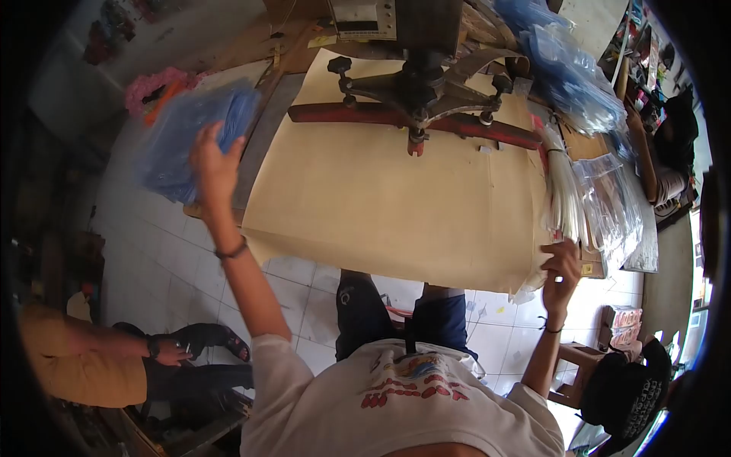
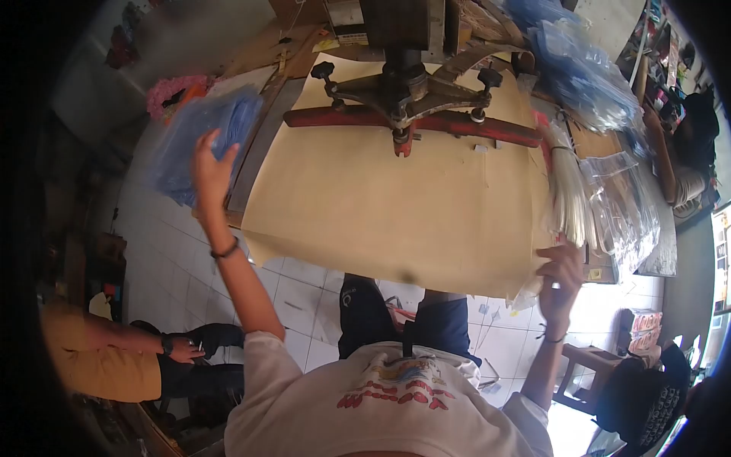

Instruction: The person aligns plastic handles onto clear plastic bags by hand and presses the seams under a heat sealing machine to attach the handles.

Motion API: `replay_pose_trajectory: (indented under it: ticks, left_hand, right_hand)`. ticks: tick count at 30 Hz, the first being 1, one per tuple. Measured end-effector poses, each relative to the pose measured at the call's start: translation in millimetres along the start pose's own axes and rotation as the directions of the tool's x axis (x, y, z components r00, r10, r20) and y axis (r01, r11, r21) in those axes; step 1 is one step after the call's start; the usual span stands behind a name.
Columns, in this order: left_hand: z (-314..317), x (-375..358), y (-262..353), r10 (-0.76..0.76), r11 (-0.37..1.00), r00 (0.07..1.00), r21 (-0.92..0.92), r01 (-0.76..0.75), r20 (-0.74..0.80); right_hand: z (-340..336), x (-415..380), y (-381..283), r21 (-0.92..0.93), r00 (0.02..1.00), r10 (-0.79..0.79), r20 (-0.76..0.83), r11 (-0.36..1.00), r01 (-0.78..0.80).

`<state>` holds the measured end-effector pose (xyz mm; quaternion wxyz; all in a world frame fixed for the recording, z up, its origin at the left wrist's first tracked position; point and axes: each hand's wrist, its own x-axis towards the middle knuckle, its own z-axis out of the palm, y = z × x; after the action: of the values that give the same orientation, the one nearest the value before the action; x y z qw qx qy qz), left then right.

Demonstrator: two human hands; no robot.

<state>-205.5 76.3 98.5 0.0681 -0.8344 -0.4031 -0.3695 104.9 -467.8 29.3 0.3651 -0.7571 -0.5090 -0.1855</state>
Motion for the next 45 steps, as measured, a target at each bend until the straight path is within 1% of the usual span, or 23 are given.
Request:
replay_pose_trajectory:
  ticks: [1,3,4,7,10,13,16,17,19,20,22,25,28,29,30,31,34,36,38,40,42,44,45]
  left_hand:
    - [16.9,8.9,-43.7,0.012,0.986,0.999,0.167,-0.019,0.047]
    - [36.7,24.3,-100.7,-0.095,0.961,0.961,0.277,0.020,0.258]
    - [38.1,28.2,-110.2,-0.158,0.941,0.924,0.336,0.034,0.350]
    - [36.4,17.9,-123.4,-0.181,0.977,0.878,0.183,0.110,0.443]
    - [35.0,18.3,-122.7,-0.209,0.977,0.887,0.134,0.168,0.413]
    - [41.1,51.7,-150.6,-0.357,0.933,0.834,0.195,0.302,0.420]
    - [38.6,61.6,-178.8,-0.402,0.910,0.816,0.079,0.408,0.416]
    - [37.8,63.6,-191.7,-0.375,0.894,0.799,-0.047,0.446,0.470]
    - [39.1,64.5,-208.8,-0.293,0.808,0.772,-0.286,0.515,0.565]
    - [41.1,63.0,-216.8,-0.338,0.779,0.759,-0.287,0.557,0.557]
    - [17.2,60.8,-181.9,-0.424,0.714,0.726,-0.293,0.636,0.542]
    - [6.9,61.5,-177.4,-0.452,0.612,0.694,-0.371,0.698,0.560]
    - [1.8,67.1,-190.3,-0.426,0.594,0.766,-0.489,0.639,0.482]
    - [4.0,67.4,-192.3,-0.362,0.738,0.880,-0.481,0.473,0.309]
    - [-3.9,65.9,-176.0,-0.260,0.854,0.956,-0.431,0.293,0.133]
    - [-14.4,62.8,-155.1,-0.127,0.934,0.991,-0.342,0.109,-0.033]
    - [-72.5,37.6,-44.4,-0.035,0.990,0.998,-0.136,0.028,-0.047]
    - [-91.3,6.6,7.9,0.076,0.993,0.996,-0.082,-0.080,-0.045]
    - [-98.9,-25.5,32.4,0.196,0.971,0.979,-0.149,-0.187,0.049]
    - [-103.8,-51.9,48.4,0.337,0.906,0.935,-0.309,-0.288,0.115]
    - [-107.5,-77.3,47.5,0.449,0.835,0.874,-0.435,-0.336,0.185]
    - [-107.3,-101.5,44.5,0.506,0.795,0.793,-0.539,-0.277,0.339]
    - [-107.3,-112.0,43.4,0.536,0.775,0.737,-0.585,-0.237,0.411]
  right_hand:
    - [10.5,8.7,-13.9,0.074,0.998,-0.021,0.061,0.997,0.017]
    - [35.5,15.9,-27.5,0.222,0.987,0.100,0.126,0.967,-0.126]
    - [45.9,20.3,-28.5,0.084,0.994,0.039,0.097,0.995,-0.047]
    - [50.2,25.1,-35.2,0.014,0.993,0.074,0.087,0.997,-0.075]
    - [48.9,24.3,-34.5,0.006,0.992,0.092,0.091,0.996,-0.093]
    - [48.5,24.1,-33.2,0.016,0.989,0.103,0.103,0.994,-0.105]
    - [49.0,23.4,-32.6,-0.007,0.989,0.099,0.106,0.995,-0.099]
    - [49.3,23.6,-33.2,-0.009,0.990,0.097,0.103,0.995,-0.097]
    - [49.8,23.9,-34.7,-0.011,0.990,0.098,0.099,0.995,-0.097]
    - [49.9,23.7,-34.9,-0.009,0.990,0.099,0.104,0.995,-0.098]
    - [49.7,24.5,-34.0,-0.008,0.988,0.101,0.113,0.995,-0.100]
    - [48.4,26.3,-34.3,0.002,0.988,0.095,0.125,0.995,-0.096]
    - [47.0,27.9,-34.3,0.037,0.984,0.109,0.143,0.993,-0.115]
    - [46.2,29.6,-33.6,0.041,0.983,0.103,0.151,0.993,-0.111]
    - [45.6,30.7,-33.4,0.045,0.982,0.100,0.158,0.993,-0.108]
    - [45.0,30.6,-33.9,0.048,0.981,0.099,0.167,0.993,-0.108]
    - [42.7,31.2,-29.6,0.057,0.971,0.127,0.203,0.988,-0.141]
    - [38.1,31.7,-29.9,0.107,0.956,0.174,0.235,0.973,-0.203]
    - [36.0,33.2,-31.6,0.153,0.951,0.202,0.235,0.958,-0.241]
    - [38.2,36.3,-38.5,0.196,0.954,0.215,0.209,0.947,-0.256]
    - [39.8,46.3,-58.2,0.197,0.954,0.230,0.193,0.943,-0.267]
    - [45.0,48.2,-60.4,0.228,0.952,0.223,0.209,0.936,-0.269]
    - [46.0,51.4,-66.0,0.236,0.955,0.185,0.231,0.942,-0.239]
